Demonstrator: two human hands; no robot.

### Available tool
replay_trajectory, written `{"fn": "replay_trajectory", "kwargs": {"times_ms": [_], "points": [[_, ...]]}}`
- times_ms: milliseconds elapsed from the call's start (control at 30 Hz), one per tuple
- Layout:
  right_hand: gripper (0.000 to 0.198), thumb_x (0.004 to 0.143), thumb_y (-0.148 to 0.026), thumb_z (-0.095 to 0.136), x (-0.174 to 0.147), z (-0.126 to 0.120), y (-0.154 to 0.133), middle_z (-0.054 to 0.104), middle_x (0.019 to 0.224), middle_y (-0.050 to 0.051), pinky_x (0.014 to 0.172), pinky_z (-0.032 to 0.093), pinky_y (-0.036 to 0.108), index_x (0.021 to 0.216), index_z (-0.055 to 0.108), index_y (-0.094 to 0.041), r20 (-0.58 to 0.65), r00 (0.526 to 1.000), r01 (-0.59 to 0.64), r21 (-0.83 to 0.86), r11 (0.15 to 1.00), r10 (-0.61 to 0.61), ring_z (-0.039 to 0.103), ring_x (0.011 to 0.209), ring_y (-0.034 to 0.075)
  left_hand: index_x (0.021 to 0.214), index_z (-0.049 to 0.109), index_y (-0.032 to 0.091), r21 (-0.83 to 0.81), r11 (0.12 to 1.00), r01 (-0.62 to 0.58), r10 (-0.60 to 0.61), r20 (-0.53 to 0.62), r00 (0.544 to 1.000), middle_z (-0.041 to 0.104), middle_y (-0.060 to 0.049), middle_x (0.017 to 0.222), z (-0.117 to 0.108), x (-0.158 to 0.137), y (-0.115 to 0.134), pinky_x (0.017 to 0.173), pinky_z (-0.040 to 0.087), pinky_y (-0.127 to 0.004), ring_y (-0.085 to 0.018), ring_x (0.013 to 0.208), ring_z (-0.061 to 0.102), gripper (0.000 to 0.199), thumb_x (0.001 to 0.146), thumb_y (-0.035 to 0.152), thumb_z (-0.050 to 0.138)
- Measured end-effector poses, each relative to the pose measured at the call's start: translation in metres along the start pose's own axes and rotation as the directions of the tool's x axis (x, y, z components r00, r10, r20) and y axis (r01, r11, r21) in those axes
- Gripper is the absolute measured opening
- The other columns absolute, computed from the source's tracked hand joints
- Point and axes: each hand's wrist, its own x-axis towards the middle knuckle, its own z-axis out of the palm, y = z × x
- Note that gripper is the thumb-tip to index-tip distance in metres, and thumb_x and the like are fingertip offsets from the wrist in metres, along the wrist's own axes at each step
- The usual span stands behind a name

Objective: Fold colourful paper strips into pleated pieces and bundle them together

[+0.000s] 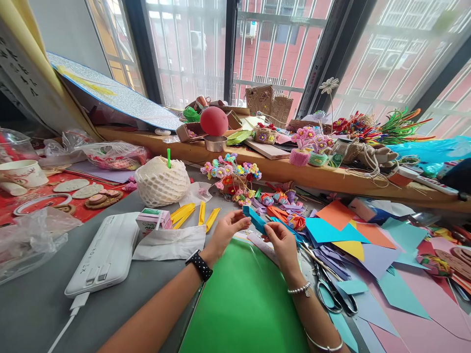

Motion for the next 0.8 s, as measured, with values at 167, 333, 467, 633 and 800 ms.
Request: {"fn": "replay_trajectory", "kwargs": {"times_ms": [167, 333, 467, 633, 800], "points": [[0.023, 0.069, -0.037, 0.053, -0.0015, 0.0034, 0.0021, 0.055, 0.064, 0.003, 0.051, 0.044, 0.025, 0.071, 0.053, -0.014, 0.122, 0.992, 0.055, -0.1, 0.994, -0.043, 0.054, 0.056, 0.015, 0.073, 0.059, 0.009, 0.081, 0.991, 0.11, -0.112, 0.014, 0.994, 0.062, -0.004, 0.071, 0.0045, -0.0038, -0.0032, 0.071, 0.044, -0.03, -0.015, 0.068, 0.056, 0.031, 0.055, 0.034, 0.065], [0.023, 0.072, -0.036, 0.049, -0.0052, 0.0061, 0.002, 0.055, 0.059, 0.002, 0.051, 0.041, 0.024, 0.065, 0.054, -0.015, 0.267, 0.962, 0.109, -0.174, 0.979, -0.06, 0.052, 0.055, 0.014, 0.082, 0.057, 0.009, -0.065, 0.99, 0.125, -0.123, 0.037, 0.992, 0.062, -0.005, 0.072, 0.0037, -0.0029, -0.0021, 0.074, 0.043, -0.03, -0.015, 0.07, 0.057, 0.033, 0.061, 0.034, 0.061], [0.026, 0.073, -0.038, 0.048, -0.0046, 0.0041, 0.0011, 0.056, 0.06, 0.003, 0.053, 0.042, 0.025, 0.065, 0.055, -0.014, 0.243, 0.968, 0.1, -0.167, 0.981, -0.057, 0.052, 0.055, 0.014, 0.086, 0.057, 0.01, 0.027, 0.993, 0.117, -0.118, 0.043, 0.992, 0.059, -0.003, 0.064, 0.0029, -0.0033, -0.0001, 0.063, 0.044, -0.026, -0.011, 0.059, 0.054, 0.035, 0.066, 0.039, 0.055], [0.03, 0.068, -0.039, 0.054, 0.0004, 0.0003, 0.0009, 0.057, 0.076, 0.005, 0.055, 0.043, 0.025, 0.088, 0.053, -0.015, 0.099, 0.99, 0.114, -0.123, 0.986, -0.103, 0.053, 0.066, 0.016, 0.064, 0.056, 0.012, 0.345, 0.939, 0.008, -0.066, 0.155, 0.986, 0.049, 0.003, 0.052, 0.003, -0.0052, 0.0004, 0.048, 0.035, -0.019, -0.006, 0.045, 0.044, 0.033, 0.069, 0.043, 0.048], [0.032, 0.068, -0.037, 0.054, 0.0021, 0.0, 0.004, 0.055, 0.072, 0.004, 0.053, 0.043, 0.025, 0.092, 0.053, -0.016, 0.159, 0.985, 0.089, -0.151, 0.984, -0.064, 0.052, 0.064, 0.015, 0.062, 0.056, 0.014, 0.498, 0.867, -0.01, -0.14, 0.262, 0.955, 0.047, 0.004, 0.047, 0.0035, -0.0067, -0.0001, 0.041, 0.028, -0.018, -0.005, 0.039, 0.037, 0.033, 0.07, 0.043, 0.044]]}}
